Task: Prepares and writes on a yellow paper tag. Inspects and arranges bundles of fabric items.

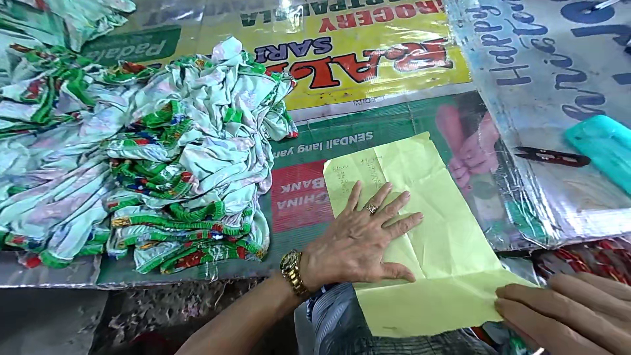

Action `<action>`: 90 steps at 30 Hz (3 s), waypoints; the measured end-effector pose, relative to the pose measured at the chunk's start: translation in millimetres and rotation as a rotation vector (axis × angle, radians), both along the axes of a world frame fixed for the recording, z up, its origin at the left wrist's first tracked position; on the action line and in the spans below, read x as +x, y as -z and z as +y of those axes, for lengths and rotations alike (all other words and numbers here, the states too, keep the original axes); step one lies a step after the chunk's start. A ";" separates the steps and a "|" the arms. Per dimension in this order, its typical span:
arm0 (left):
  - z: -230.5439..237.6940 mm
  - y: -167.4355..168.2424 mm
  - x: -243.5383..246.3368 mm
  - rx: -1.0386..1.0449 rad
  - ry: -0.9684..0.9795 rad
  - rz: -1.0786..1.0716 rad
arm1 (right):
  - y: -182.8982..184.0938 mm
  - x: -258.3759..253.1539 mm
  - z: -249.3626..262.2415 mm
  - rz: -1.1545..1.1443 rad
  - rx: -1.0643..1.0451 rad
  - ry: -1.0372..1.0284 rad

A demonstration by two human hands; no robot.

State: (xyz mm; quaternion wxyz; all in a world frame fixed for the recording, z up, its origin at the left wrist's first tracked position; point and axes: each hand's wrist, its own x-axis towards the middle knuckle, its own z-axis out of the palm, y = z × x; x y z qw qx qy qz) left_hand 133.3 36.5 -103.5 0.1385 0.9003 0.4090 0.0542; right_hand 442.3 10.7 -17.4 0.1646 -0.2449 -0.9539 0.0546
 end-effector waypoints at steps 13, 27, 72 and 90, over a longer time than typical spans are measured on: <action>-10.3 -3.0 -14.3 -0.218 0.046 -0.516 | -12.1 -42.8 88.4 -0.011 0.153 -0.104; -11.7 -1.0 -61.7 0.026 -0.184 -0.153 | 35.9 -77.8 175.1 -0.054 0.010 -0.320; -26.0 10.7 -20.6 0.405 -0.414 -0.069 | 69.0 -39.2 101.3 -0.150 0.053 0.160; -38.2 -52.8 -11.7 0.627 -0.145 -0.241 | 18.4 -75.4 63.9 0.070 0.177 -0.107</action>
